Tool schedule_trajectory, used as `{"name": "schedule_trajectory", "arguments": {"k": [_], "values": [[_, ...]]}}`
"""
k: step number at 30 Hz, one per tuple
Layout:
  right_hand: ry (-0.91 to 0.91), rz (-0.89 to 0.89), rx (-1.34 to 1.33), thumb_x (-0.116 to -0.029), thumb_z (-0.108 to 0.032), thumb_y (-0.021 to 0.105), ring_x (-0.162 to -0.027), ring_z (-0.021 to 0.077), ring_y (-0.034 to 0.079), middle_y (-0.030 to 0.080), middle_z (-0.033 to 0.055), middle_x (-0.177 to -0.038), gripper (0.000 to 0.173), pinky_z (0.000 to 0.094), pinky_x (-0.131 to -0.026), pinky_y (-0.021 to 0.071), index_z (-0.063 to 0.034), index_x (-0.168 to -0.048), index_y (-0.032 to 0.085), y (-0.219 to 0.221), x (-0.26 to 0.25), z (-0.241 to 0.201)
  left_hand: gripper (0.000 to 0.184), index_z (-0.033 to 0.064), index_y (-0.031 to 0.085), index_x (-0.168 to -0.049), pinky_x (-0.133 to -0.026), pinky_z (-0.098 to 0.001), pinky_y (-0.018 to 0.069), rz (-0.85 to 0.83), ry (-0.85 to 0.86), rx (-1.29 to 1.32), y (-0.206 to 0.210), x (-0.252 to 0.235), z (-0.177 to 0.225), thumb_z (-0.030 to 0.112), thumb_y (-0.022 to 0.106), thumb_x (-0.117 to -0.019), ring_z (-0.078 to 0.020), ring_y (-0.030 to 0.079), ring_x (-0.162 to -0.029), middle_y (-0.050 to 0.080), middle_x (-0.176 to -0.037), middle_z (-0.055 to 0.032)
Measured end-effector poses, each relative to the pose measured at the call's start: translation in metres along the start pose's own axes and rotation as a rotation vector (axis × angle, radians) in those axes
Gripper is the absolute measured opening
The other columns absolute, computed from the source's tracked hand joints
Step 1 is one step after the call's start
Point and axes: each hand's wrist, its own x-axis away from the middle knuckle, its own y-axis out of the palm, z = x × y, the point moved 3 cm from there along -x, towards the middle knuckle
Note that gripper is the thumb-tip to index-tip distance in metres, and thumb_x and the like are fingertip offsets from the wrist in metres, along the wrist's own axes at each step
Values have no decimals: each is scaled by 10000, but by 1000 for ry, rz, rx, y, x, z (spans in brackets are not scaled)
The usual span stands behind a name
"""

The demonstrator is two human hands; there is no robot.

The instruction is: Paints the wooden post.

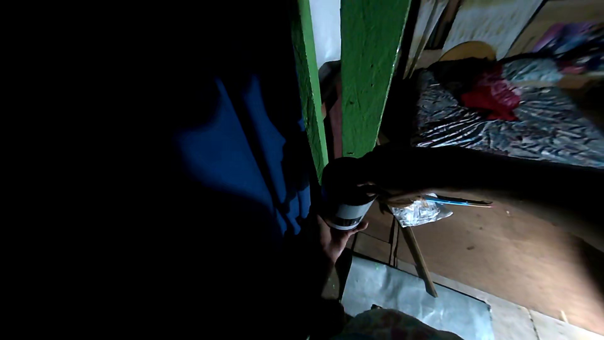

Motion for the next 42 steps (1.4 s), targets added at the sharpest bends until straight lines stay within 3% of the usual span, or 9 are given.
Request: {"name": "schedule_trajectory", "arguments": {"k": [8,12,20,25,29,34,37,39,42], "values": [[-66,55,84,-930,-138,713,-835,286,668,673,90,-878,72,493,-692,522,-92,-985,711,4,1,0,743,98,507,-1317,-709,-575,585,-11,-13,-46,1,9,-2,680,153,-1019,-408,676,-972,644,-1159,-227],[-76,18,29,-947,-133,717,-899,290,660,685,107,-961,101,502,-780,518,-66,-1021,733,18,0,-6,747,86,519,-1305,-711,-568,586,-23,-30,-69,5,13,-7,670,147,-1025,-399,676,-961,644,-1146,-225],[-114,277,-22,-942,-71,678,-737,267,663,675,96,-802,50,475,-641,523,-52,-920,719,42,-3,7,761,59,539,-1275,-713,-562,597,-55,-38,-83,6,11,-8,667,153,-1027,-400,691,-928,665,-1105,-229],[-139,157,1,-978,-183,677,-850,246,668,682,84,-931,120,451,-719,539,-77,-985,735,26,2,-4,740,79,545,-1284,-727,-567,588,-61,-38,-93,11,10,-6,670,186,-1024,-398,676,-973,649,-1143,-227],[-64,230,48,-941,-100,703,-791,296,678,683,109,-849,76,489,-700,536,-46,-991,721,22,3,-5,750,85,540,-1283,-718,-566,593,-57,-35,-108,14,12,-6,674,157,-1025,-396,684,-955,656,-1129,-217],[-65,136,63,-932,-158,721,-822,259,667,679,79,-932,151,471,-697,534,-92,-1066,707,17,4,0,764,83,536,-1307,-723,-578,589,-58,-22,-75,14,6,-2,695,186,-1012,-407,680,-966,649,-1151,-233],[-95,253,79,-964,-139,673,-782,237,669,668,53,-868,88,451,-663,533,-128,-1050,689,7,11,6,751,84,531,-1290,-701,-583,590,-45,29,-79,18,2,4,684,172,-1017,-410,684,-943,652,-1127,-232],[-339,713,169,-911,-246,665,-731,183,615,624,9,-876,139,377,-563,495,-190,-1031,709,43,-8,63,785,89,513,-1329,-714,-598,586,-74,53,-67,18,-6,10,715,174,-999,-426,676,-970,642,-1168,-246],[-283,802,281,-881,-380,650,-818,236,612,613,52,-974,378,410,-610,478,-182,-1203,638,60,-17,114,763,119,486,-1382,-744,-627,573,-99,84,-61,22,-14,22,719,213,-997,-440,656,-1028,619,-1233,-246]]}}
